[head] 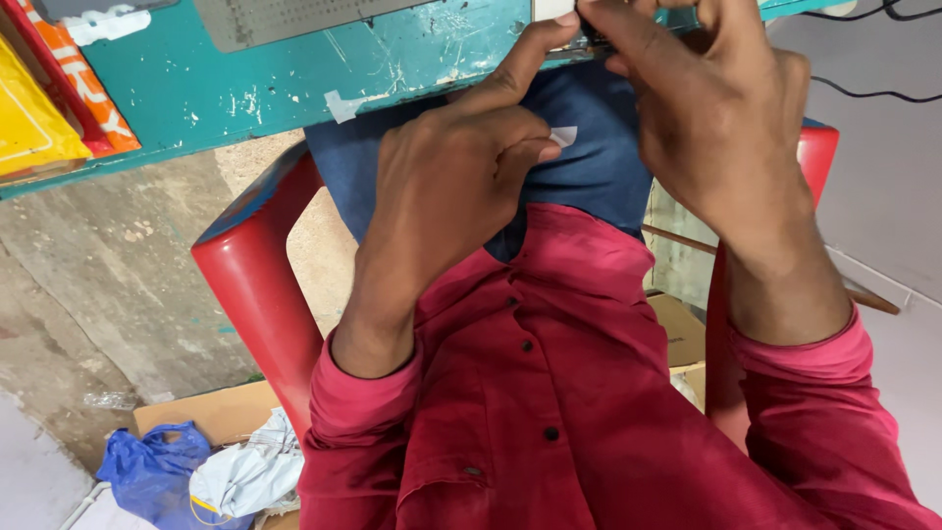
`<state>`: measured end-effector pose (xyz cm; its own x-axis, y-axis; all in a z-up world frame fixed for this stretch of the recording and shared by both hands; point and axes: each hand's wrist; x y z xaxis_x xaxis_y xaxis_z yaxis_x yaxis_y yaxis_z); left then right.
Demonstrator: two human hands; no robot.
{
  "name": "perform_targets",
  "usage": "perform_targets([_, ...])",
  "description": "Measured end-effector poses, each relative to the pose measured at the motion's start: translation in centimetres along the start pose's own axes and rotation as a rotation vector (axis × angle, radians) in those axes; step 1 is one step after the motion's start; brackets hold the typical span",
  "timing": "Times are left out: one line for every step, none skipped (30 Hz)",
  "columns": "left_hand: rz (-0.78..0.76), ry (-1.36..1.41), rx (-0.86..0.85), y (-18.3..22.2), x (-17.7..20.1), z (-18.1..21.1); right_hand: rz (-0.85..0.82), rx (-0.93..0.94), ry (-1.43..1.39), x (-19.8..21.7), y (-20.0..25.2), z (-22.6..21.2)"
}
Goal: The person applies adhesive tape to a small electronic component and then applies a line of sealant along the edges of a disassembled smartphone chassis.
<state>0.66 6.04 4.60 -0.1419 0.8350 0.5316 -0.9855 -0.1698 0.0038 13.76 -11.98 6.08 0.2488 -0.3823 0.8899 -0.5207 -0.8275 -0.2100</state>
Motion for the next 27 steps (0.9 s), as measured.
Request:
perform_targets([0.004,0.005,-0.009,0.0,0.0,0.0,-0.001,0.000,0.007,0.1,-0.1,-0.1])
perform_targets([0.008,0.010,-0.019,0.0,0.0,0.0,0.014,0.014,0.046,0.1,-0.2,-0.1])
perform_targets([0.003,0.014,-0.019,0.1,0.0,0.0,0.014,0.017,0.059,0.2,-0.3,-0.2])
perform_targets([-0.002,0.018,-0.019,0.1,0.1,0.1,0.015,0.020,0.072,0.3,-0.3,-0.2])
perform_targets([-0.006,0.022,-0.020,0.1,0.2,0.2,0.000,0.015,0.059,0.3,-0.3,-0.1])
perform_targets([-0.017,0.044,-0.013,0.0,0.3,0.2,-0.008,0.005,0.044,0.4,-0.2,0.1])
perform_targets([-0.027,0.065,-0.004,0.0,0.4,0.2,-0.017,-0.003,0.026,0.4,-0.1,0.4])
perform_targets([-0.036,0.085,0.005,-0.1,0.6,0.2,-0.018,-0.015,0.006,0.4,0.1,0.7])
perform_targets([-0.035,0.098,0.005,-0.1,0.6,0.2,-0.018,-0.031,-0.063,0.4,0.4,1.0])
perform_targets([-0.035,0.110,0.005,-0.1,0.7,0.3,-0.016,-0.046,-0.131,0.4,0.6,1.3])
perform_targets([-0.033,0.123,0.006,-0.1,0.8,0.2,-0.014,-0.063,-0.248,0.4,0.8,1.5])
perform_targets([-0.016,0.151,-0.024,-0.1,0.8,0.2,-0.003,-0.073,-0.304,0.3,1.0,1.8])
perform_targets([0.000,0.180,-0.050,-0.1,0.9,0.1,0.005,-0.081,-0.364,0.1,1.1,2.1])
perform_targets([0.002,0.191,-0.049,0.0,1.0,0.0,0.022,-0.083,-0.363,-0.1,1.2,2.3])
perform_targets([0.002,0.204,-0.048,0.1,1.0,-0.1,0.036,-0.069,-0.352,-0.3,1.2,2.6])
perform_targets([-0.013,0.198,-0.019,0.1,1.0,-0.2,0.050,-0.056,-0.340,-0.5,1.3,2.9])
perform_targets([-0.029,0.193,0.008,0.1,1.0,-0.3,0.063,-0.029,-0.316,-0.6,1.3,3.2])
perform_targets([-0.009,0.196,-0.013,0.2,0.9,-0.3,0.065,-0.017,-0.312,-0.7,1.3,3.3])
perform_targets([0.012,0.200,-0.035,0.3,0.9,-0.3,0.068,-0.006,-0.307,-0.7,1.3,3.5])
perform_targets([0.031,0.218,-0.056,0.4,0.8,-0.2,0.060,-0.012,-0.322,-0.6,1.3,3.4])
perform_targets([0.050,0.234,-0.079,0.5,0.8,-0.3,0.056,-0.012,-0.328,-0.5,1.2,3.3])
perform_targets([0.068,0.266,-0.101,0.6,0.5,-0.3,0.051,-0.013,-0.333,-0.4,1.0,3.2])
perform_targets([0.085,0.298,-0.121,0.7,0.2,-0.4,0.048,-0.010,-0.333,-0.2,0.8,3.0])
perform_targets([0.071,0.309,-0.103,0.9,-0.2,-0.5,0.045,-0.007,-0.335,0.0,0.5,2.8])
perform_targets([0.058,0.319,-0.083,1.1,-0.6,-0.8,-0.019,0.016,-0.386,0.3,0.1,2.9])
perform_targets([0.046,0.330,-0.063,1.3,-1.1,-1.0,-0.083,0.040,-0.438,0.5,-0.2,2.8])
perform_targets([0.043,0.326,-0.047,1.6,-1.5,-1.3,-0.148,0.066,-0.490,0.5,-0.4,2.8])
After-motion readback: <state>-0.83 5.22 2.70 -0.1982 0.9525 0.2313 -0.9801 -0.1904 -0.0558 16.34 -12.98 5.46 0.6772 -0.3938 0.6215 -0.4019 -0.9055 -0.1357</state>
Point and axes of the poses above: each hand's wrist, its own y-axis away from the middle knuckle, its own x-axis out of the back of the hand, z = x × y, and after that the axes turned 2 degrees about -x, right-handed
